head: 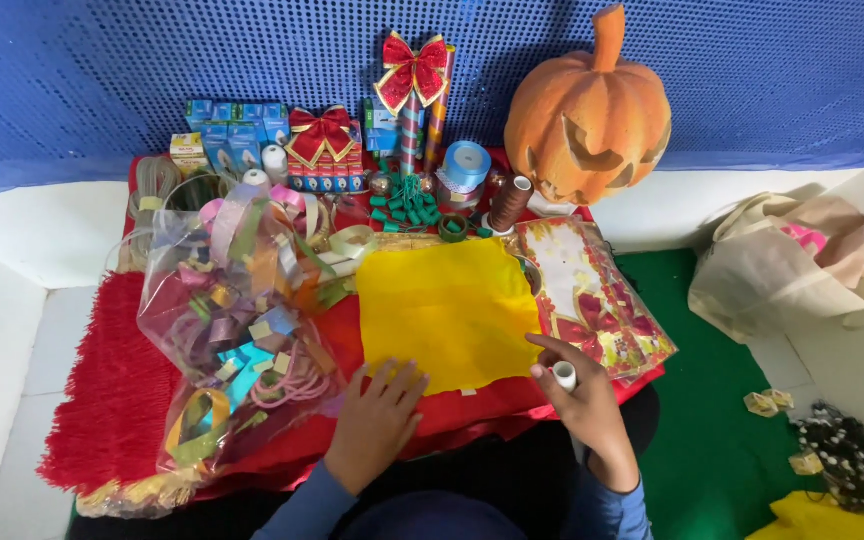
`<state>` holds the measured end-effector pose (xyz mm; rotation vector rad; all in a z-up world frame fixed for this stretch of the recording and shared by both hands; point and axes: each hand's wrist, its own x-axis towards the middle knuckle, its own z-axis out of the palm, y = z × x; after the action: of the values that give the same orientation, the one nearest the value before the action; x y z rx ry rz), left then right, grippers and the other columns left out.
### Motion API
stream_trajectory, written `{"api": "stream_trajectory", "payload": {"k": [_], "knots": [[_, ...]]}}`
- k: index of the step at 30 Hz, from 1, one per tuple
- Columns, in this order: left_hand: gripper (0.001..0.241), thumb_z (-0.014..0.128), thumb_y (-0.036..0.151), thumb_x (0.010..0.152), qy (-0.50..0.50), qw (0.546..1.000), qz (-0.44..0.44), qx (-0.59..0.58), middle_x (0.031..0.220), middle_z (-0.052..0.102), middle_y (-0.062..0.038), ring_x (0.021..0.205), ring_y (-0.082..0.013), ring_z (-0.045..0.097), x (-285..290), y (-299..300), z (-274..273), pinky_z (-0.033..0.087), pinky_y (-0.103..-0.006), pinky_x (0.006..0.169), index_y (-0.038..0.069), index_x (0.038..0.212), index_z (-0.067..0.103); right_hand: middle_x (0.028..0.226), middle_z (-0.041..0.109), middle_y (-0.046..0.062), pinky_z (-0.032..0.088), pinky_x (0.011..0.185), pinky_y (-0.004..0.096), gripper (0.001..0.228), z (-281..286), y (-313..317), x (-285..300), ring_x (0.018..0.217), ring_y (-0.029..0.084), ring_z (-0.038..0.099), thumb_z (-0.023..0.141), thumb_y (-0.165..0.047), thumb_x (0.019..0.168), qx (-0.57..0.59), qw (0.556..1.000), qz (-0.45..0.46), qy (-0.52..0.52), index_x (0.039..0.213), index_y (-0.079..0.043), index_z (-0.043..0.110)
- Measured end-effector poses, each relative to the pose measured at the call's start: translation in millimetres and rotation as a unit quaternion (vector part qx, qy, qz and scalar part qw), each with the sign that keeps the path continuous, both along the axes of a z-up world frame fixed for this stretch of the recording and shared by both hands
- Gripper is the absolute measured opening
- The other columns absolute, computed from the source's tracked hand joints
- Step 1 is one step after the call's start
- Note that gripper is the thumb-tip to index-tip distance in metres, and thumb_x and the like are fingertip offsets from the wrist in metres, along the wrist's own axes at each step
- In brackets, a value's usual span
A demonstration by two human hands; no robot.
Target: The person attaches a red and gold bow to a striped cylindrical object and places it upright on the table. They then pick up a white cylindrical object and begin wrapping it with yellow paper.
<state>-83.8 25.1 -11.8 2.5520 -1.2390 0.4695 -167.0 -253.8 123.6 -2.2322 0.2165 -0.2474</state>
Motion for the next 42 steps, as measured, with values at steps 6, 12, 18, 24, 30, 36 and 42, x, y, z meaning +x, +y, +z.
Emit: {"api": "stream_trajectory", "payload": {"k": [6,12,18,24,30,36,42], "knots": [[0.053,0.069,0.044,0.086,0.093,0.99,0.104,-0.001,0.132,0.061,-0.002,0.128,-0.0263,0.052,-30,11,6,0.047,-0.0545,0.089,0.024,0.135,0.063,0.091,0.066,0.002,0.049,0.066,0.035,0.05,17,50,32,0.074,0.018,0.063,0.072,-0.029,0.095,-0.133,0.974,0.169,-0.066,0.141,-0.012,0.061],[0.064,0.074,0.05,0.082,0.105,0.985,0.131,0.044,0.141,0.056,-0.006,0.135,-0.0287,0.048,-61,24,-14,0.046,-0.0601,0.094,0.02,0.138,0.061,0.116,0.065,0.016,0.053,0.07,0.056,0.067,-30,124,79,0.098,0.042,0.066,0.05,-0.06,0.098,-0.281,0.899,0.326,0.08,0.145,-0.012,0.053],[0.059,0.075,0.046,0.081,0.148,0.973,0.152,0.085,0.148,0.053,-0.004,0.141,-0.0265,0.043,-71,25,-30,0.038,-0.062,0.105,0.026,0.135,0.061,0.119,0.062,0.018,0.055,0.072,0.054,0.06,-60,162,99,0.099,0.042,0.065,0.062,-0.051,0.097,-0.323,0.875,0.35,0.088,0.139,-0.008,0.052],[0.053,0.075,0.043,0.078,0.131,0.978,0.159,0.04,0.137,0.062,0.0,0.131,-0.0301,0.05,-73,25,-49,0.038,-0.0668,0.103,0.027,0.128,0.066,0.093,0.063,0.017,0.052,0.057,0.047,0.09,-27,192,90,0.076,0.035,0.063,0.053,-0.057,0.1,-0.331,0.872,0.358,0.023,0.168,-0.013,0.012],[0.056,0.074,0.042,0.079,0.133,0.98,0.142,0.04,0.139,0.06,-0.001,0.135,-0.0262,0.049,-71,29,-40,0.035,-0.0662,0.105,0.027,0.132,0.063,0.107,0.06,0.018,0.053,0.057,0.047,0.072,-74,176,101,0.079,0.037,0.064,0.036,-0.064,0.1,-0.318,0.882,0.347,-0.017,0.141,-0.009,0.056],[0.064,0.073,0.042,0.083,0.161,0.975,0.14,0.066,0.153,0.048,0.003,0.145,-0.0207,0.038,-68,30,-22,0.038,-0.0678,0.104,0.033,0.144,0.054,0.121,0.059,0.017,0.055,0.071,0.047,0.066,-79,149,102,0.095,0.036,0.065,0.04,-0.059,0.101,-0.327,0.875,0.356,-0.005,0.144,-0.011,0.053],[0.069,0.072,0.048,0.082,0.118,0.977,0.159,0.077,0.153,0.049,0.002,0.142,-0.0198,0.044,-71,29,-30,0.038,-0.0654,0.104,0.032,0.146,0.053,0.126,0.062,0.019,0.042,0.095,0.052,0.077,-88,116,90,0.114,0.037,0.058,0.024,-0.067,0.103,-0.222,0.9,0.354,-0.125,0.147,-0.013,0.057]]}}
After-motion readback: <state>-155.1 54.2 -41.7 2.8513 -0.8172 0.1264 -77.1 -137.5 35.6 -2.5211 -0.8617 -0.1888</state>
